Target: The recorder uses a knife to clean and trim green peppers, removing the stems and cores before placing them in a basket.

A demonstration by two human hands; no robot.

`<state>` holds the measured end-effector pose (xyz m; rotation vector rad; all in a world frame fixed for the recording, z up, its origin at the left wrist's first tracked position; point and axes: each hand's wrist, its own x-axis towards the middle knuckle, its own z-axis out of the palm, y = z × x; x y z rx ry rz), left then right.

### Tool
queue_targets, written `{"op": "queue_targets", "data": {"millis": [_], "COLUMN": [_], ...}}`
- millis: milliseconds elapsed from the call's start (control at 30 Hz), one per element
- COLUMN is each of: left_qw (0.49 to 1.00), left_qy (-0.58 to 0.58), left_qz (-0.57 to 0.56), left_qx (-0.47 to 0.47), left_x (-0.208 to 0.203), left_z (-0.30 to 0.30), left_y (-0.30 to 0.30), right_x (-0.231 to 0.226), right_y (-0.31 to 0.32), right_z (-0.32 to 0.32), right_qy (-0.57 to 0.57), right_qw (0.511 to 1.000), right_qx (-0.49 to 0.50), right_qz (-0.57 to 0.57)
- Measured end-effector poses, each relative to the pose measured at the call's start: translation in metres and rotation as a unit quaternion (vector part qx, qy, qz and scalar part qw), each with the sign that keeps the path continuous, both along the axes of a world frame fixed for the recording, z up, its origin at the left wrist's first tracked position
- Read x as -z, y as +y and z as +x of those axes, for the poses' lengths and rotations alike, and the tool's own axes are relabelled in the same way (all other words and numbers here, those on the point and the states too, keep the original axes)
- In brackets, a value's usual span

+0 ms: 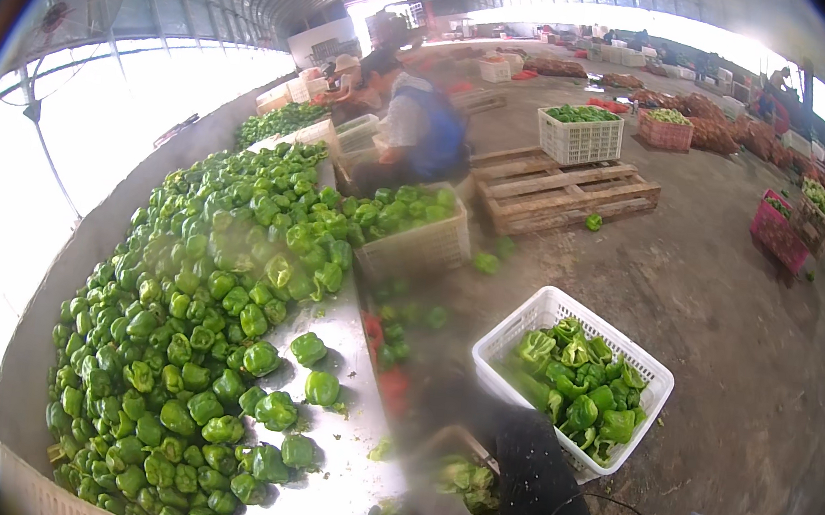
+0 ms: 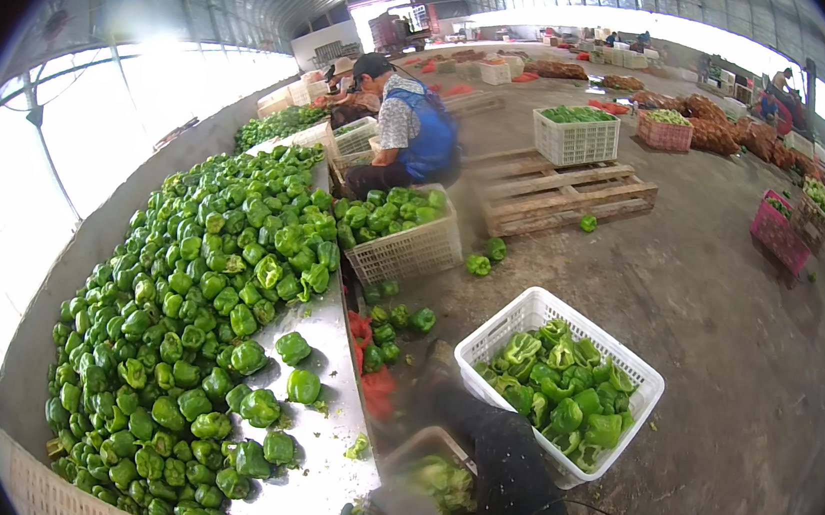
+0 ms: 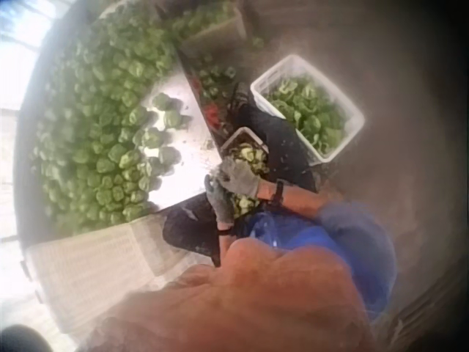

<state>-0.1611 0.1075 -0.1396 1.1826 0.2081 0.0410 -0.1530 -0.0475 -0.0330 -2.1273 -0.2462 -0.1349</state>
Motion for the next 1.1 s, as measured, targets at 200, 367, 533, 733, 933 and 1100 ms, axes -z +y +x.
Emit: {"op": "queue_targets", "data": {"millis": [200, 367, 533, 733, 933, 1100], "left_qw": [0.901, 0.904, 0.971, 0.997, 0.995, 0.990], "left_qy": [0.109, 0.113, -0.006, 0.006, 0.077, 0.002], "left_qz": [-0.359, -0.361, -0.113, 0.020, -0.020, -0.020], "left_qx": [0.216, 0.200, 0.210, 0.070, 0.061, 0.139], "left_x": [-0.044, -0.007, 0.037, -0.051, -0.093, -0.111], "left_z": [-0.028, -0.043, -0.040, -0.028, -0.026, -0.035], "left_y": [0.006, 0.020, 0.015, -0.034, -0.028, -0.028], "right_x": [0.013, 0.000, 0.001, -0.026, -0.030, -0.019], "right_y": [0.002, -0.009, -0.015, -0.042, -0.038, -0.067], "right_z": [-0.013, -0.031, -0.032, -0.020, 0.000, 0.030], "right_qy": [-0.214, -0.227, -0.224, -0.260, -0.138, 0.188], "right_qw": [0.976, 0.969, 0.965, 0.936, 0.986, 0.950], "right_qx": [0.013, -0.063, -0.130, -0.111, 0.088, 0.104], "right_qz": [-0.041, -0.070, -0.034, -0.208, -0.016, 0.228]}}
